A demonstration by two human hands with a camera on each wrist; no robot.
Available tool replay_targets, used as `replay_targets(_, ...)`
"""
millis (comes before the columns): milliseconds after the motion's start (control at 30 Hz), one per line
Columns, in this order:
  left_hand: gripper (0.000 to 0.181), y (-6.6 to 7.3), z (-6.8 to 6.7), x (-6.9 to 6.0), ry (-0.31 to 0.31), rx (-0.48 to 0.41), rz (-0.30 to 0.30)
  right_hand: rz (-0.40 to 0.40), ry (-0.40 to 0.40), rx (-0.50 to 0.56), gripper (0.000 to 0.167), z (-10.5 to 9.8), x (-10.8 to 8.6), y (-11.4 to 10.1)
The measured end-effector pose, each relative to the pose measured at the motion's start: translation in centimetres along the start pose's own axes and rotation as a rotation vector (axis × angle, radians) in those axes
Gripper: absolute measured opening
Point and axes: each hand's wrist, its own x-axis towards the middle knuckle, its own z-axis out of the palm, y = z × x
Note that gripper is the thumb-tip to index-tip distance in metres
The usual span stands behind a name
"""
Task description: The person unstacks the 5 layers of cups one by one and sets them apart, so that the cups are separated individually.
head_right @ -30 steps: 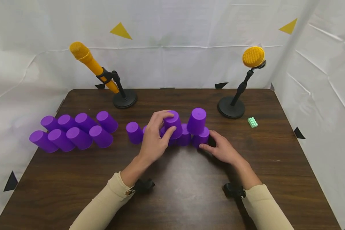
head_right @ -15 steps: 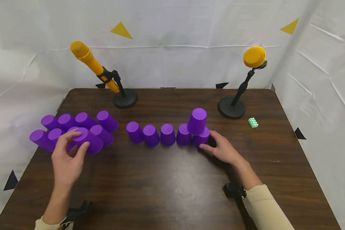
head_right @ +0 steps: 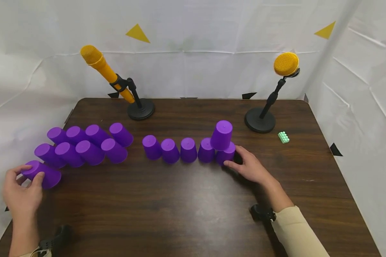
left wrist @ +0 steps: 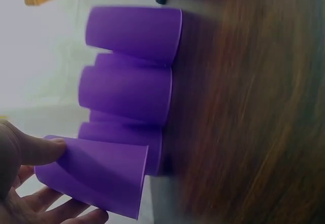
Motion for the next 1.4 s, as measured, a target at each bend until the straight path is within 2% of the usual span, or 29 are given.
replay_targets(100, 0.034, -0.7, 0.1, 0.8, -0.007, 0.031, -0.041, 0.0, 0.003, -0.001, 0.069, 0.1, -0.1, 0.0)
replay_targets(233, 0.032, -1.1, 0.3, 1.3, -0.013, 0.031, -0.072, 0.002, 0.0, 0.005, 0.07, 0.1, -0.1, 0.0)
replay_targets(433, 0.033, -1.5, 0.5, 1.4, -0.003, 0.027, -0.065, 0.008, -0.002, 0.002, 0.07, 0.1, 0.0, 0.1)
replay_targets(567, 0.042, -1.3, 0.3, 1.2, -0.022, 0.031, -0.089, 0.013, -0.003, 0.001, 0.07, 0.0, 0.0, 0.1)
replay_targets(600, 0.044, -1.0, 0.2, 1.1, -0.009, 0.029, -0.077, 0.01, -0.001, 0.0, 0.07, 0.0, 0.0, 0.0)
replay_targets(700, 0.046, 0.5, 0.1, 0.6, 0.088, 0.013, -0.003, 0.01, -0.001, 0.001, 0.07, 0.0, 0.0, 0.0)
replay_targets(733, 0.044, 1.3, 0.1, 0.3, 0.135, -0.008, 0.051, 0.008, -0.001, 0.001, 0.07, 0.0, 0.0, 0.0)
replay_targets(800, 0.038, 3.7, 0.4, -0.7, 0.204, -0.072, 0.157, 0.004, -0.001, 0.002, 0.07, 0.0, 0.0, -0.1)
replay_targets(867, 0.035, 6.9, 0.7, -2.2, 0.211, -0.157, 0.237, -0.001, -0.002, 0.005, 0.07, 0.0, 0.0, 0.0)
replay_targets(933, 0.033, 10.4, 1.3, -4.0, 0.146, -0.251, 0.34, -0.006, -0.003, 0.008, 0.069, 0.1, 0.0, 0.0)
replay_targets(1000, 0.034, 13.7, 2.3, -6.0, 0.034, -0.339, 0.438, -0.009, -0.004, 0.012, 0.069, 0.1, -0.1, 0.1)
replay_targets(1067, 0.036, 15.9, 4.2, -7.6, -0.11, -0.416, 0.548, -0.009, -0.001, 0.008, 0.068, 0.2, -0.2, 0.2)
replay_targets(1133, 0.039, 17.4, 6.7, -9.0, -0.266, -0.45, 0.653, -0.01, 0.005, 0.005, 0.068, 0.1, -0.2, 0.3)
replay_targets(1200, 0.043, 18.6, 9.4, -10.3, -0.414, -0.454, 0.75, -0.011, 0.01, 0.003, 0.068, 0.1, -0.3, 0.2)
replay_targets(1300, 0.051, 20.4, 13.2, -12.5, -0.623, -0.385, 0.858, -0.018, 0.01, 0.005, 0.067, 0.0, -0.2, 0.1)
replay_targets(1400, 0.06, 22.3, 16.1, -14.7, -0.769, -0.314, 0.907, -0.017, 0.001, 0.009, 0.067, 0.0, -0.1, 0.0)
